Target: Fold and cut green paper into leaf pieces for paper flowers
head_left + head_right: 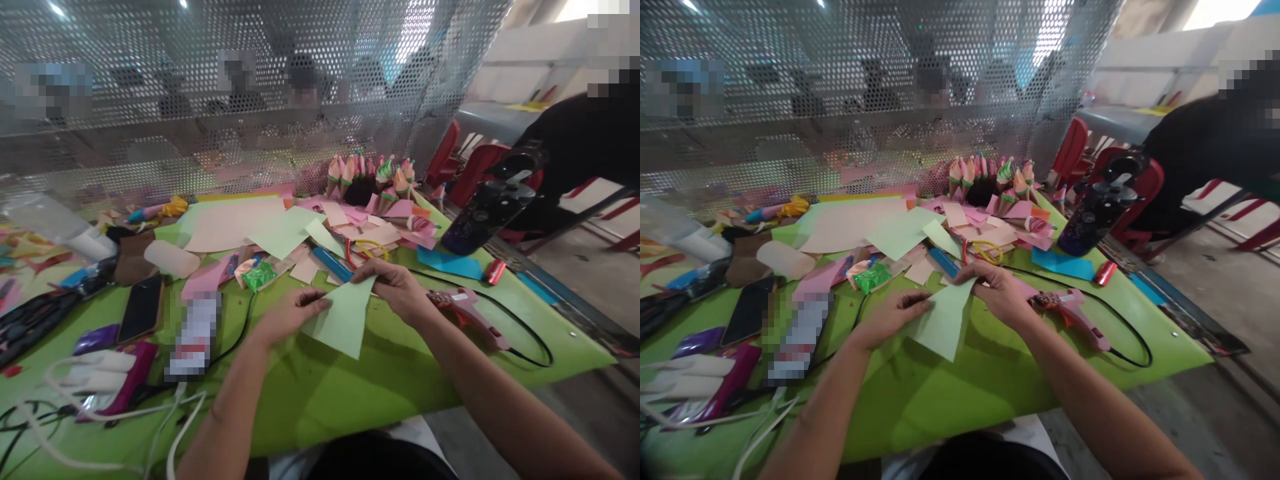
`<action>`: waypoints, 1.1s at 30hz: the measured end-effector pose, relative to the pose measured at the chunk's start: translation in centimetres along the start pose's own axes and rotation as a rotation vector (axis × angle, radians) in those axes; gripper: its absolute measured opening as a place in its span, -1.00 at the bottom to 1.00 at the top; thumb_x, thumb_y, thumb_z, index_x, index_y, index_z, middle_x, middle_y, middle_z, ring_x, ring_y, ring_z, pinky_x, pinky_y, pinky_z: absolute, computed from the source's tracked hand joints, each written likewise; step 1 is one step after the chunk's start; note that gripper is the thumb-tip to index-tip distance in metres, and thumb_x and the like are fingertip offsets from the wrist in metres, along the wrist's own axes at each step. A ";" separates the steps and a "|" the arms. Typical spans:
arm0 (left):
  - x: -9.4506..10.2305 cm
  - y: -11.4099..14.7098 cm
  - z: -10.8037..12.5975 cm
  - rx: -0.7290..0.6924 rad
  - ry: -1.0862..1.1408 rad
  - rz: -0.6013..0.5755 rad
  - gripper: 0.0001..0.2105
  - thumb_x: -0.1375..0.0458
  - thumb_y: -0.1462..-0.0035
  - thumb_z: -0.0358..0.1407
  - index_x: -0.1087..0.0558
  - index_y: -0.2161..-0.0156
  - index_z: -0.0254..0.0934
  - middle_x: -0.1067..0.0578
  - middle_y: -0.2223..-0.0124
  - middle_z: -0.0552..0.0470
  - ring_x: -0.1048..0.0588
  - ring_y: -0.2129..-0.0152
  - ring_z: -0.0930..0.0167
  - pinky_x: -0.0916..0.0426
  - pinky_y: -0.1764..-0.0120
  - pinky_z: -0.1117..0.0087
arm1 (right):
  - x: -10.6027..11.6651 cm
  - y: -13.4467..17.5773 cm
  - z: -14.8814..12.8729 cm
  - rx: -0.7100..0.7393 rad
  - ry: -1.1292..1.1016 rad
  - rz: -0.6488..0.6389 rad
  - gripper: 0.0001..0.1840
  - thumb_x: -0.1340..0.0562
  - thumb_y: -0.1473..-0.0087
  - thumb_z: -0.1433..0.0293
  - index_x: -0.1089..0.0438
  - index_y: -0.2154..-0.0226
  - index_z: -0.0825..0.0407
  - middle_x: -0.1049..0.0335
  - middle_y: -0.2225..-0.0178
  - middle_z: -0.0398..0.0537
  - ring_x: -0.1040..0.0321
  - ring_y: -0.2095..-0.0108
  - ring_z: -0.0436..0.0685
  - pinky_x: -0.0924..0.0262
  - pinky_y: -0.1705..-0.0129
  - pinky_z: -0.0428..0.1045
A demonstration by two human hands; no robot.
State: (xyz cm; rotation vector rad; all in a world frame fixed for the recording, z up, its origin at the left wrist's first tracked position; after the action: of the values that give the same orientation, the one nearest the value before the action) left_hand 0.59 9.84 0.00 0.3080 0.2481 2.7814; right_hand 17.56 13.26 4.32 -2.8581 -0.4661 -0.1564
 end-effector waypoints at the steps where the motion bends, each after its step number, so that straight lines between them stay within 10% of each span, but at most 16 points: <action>1: -0.1 -0.1 -0.2 0.004 0.025 -0.008 -0.63 -0.29 0.03 -0.01 -0.59 0.24 -0.27 -0.61 0.24 -0.03 -0.51 0.33 0.32 -0.34 0.30 0.38 | 0.0 0.0 0.3 -0.016 -0.010 0.014 -0.77 -0.25 0.10 0.45 -0.54 0.32 -0.04 -0.44 0.36 -0.12 -0.32 0.32 0.12 -0.17 0.24 0.01; 7: 0.6 -0.4 -0.7 0.031 0.157 0.101 -0.63 -0.36 0.15 -0.04 -0.54 0.33 -0.31 -0.57 0.35 0.02 -0.46 0.43 0.40 -0.29 0.37 0.43 | 0.0 0.4 1.2 -0.102 -0.198 0.072 -0.58 -0.22 -0.10 0.18 -0.40 -0.01 -0.06 -0.38 0.35 -0.12 -0.30 0.34 0.09 -0.20 0.26 -0.01; 15: 0.0 -0.5 -0.7 0.023 0.192 0.118 -0.57 -0.40 0.20 -0.04 -0.56 0.27 -0.32 -0.60 0.30 -0.03 -0.50 0.37 0.35 -0.34 0.30 0.38 | -1.6 0.4 2.5 -0.275 -0.272 0.049 -0.50 -0.49 0.32 0.14 -0.42 0.33 0.03 -0.45 0.40 -0.12 -0.35 0.37 0.11 -0.24 0.31 -0.01; 33: -1.2 -0.5 -0.1 -0.045 -0.059 0.078 -0.72 -0.18 -0.07 -0.06 -0.52 0.38 -0.25 -0.53 0.42 0.06 -0.41 0.48 0.38 -0.25 0.41 0.42 | -1.7 0.5 3.5 -0.318 -0.364 0.121 -0.58 -0.51 0.40 0.14 -0.43 0.53 0.03 -0.46 0.52 -0.15 -0.31 0.52 0.05 -0.25 0.45 -0.04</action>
State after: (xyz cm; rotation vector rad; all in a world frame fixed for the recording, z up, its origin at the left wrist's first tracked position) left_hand 1.80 9.93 -0.44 0.3955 0.1623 2.8445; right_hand 16.39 13.18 0.62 -3.2283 -0.3571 0.3489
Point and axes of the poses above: each hand's wrist, its own y-axis away from the middle knuckle, its own x-axis out of the back of the hand, z = x × y, the point moved 9 cm from there along -y, towards the middle knuckle
